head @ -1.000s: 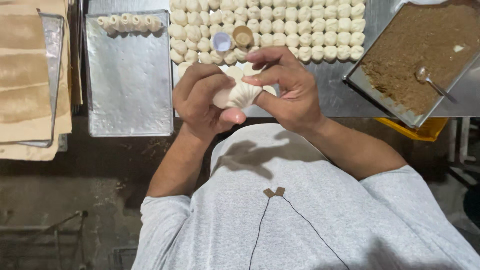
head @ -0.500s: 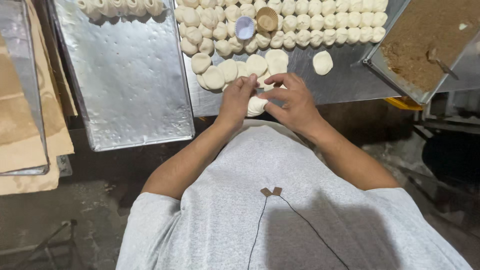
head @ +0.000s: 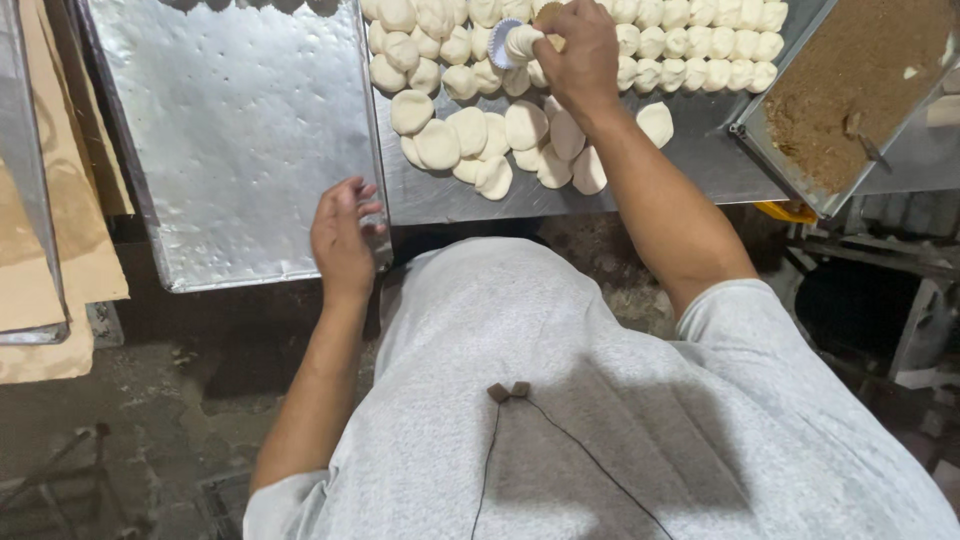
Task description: The person prepares dumplings by filling circles of dough with a meat mixture using a spoon and then folding and sealing the dough by hand before placing the finished dumplings onto a metal tray.
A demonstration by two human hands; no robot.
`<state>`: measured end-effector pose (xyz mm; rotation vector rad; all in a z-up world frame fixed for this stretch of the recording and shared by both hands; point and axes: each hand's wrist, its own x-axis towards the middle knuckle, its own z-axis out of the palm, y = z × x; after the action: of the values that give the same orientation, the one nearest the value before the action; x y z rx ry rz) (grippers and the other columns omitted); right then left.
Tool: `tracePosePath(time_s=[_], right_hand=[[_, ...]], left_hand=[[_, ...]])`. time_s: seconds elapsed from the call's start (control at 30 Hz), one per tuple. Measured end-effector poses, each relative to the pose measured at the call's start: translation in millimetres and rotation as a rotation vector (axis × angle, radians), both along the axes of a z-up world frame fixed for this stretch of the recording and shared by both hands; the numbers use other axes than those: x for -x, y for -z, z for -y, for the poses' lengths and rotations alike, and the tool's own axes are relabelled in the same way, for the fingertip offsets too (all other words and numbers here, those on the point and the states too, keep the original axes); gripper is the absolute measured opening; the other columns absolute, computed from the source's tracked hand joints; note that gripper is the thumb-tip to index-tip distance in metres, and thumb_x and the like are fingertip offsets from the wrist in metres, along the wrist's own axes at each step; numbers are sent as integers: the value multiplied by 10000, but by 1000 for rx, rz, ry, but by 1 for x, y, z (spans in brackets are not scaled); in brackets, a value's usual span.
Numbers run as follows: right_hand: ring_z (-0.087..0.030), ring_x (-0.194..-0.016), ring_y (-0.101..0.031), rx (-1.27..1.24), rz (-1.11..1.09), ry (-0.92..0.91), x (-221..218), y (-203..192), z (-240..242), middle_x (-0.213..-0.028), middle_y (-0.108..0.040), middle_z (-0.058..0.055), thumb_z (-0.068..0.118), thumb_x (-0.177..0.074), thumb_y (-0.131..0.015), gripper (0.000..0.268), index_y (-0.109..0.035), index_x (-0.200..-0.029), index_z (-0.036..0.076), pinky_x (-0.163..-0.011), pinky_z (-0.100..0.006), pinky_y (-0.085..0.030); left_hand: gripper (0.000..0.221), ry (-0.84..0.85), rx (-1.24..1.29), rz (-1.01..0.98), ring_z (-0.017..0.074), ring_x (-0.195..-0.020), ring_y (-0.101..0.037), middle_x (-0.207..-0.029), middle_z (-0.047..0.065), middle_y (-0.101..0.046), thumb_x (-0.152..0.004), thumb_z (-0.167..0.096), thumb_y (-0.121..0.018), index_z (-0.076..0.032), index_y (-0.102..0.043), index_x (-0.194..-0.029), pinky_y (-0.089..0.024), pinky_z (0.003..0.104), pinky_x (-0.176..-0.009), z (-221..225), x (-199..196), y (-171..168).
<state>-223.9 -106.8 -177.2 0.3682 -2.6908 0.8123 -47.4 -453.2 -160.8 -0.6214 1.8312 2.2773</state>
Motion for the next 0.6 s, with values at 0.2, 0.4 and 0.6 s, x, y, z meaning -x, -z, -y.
tracePosePath(time_s=[0.2,0.4,0.6], right_hand=[[-341,-938,-605,-20,-8,-22,16,36,7,-946,-655,-121,136,-833,-760,109,-771,-913,63,-828,-465,-476],[-320,-923,-619,-16,43,22,2,1,14,-913,-634,-112,152,-845,-756,132,-791,-944,71,-797,-447,-490],[-210,-875,-649,164,246,16,-49,-70,34,-967,-647,-76,173,-905,-766,166,-797,-1045,91,-750,-344,-532]], left_hand=[[493,-76,-49,30,140,-999,-656,-1217,129,-678,-1092,-414,-461,0,-581,-1331,-571,265,-787,9,-20,13],[537,93,86,-37,179,-1044,-664,-1250,105,-707,-1092,-461,-462,-20,-628,-1351,-543,318,-828,-17,19,23],[748,261,-485,52,177,-1430,-424,-1595,56,-392,-1016,-590,-386,-116,-342,-1594,-413,351,-1080,-106,116,28]])
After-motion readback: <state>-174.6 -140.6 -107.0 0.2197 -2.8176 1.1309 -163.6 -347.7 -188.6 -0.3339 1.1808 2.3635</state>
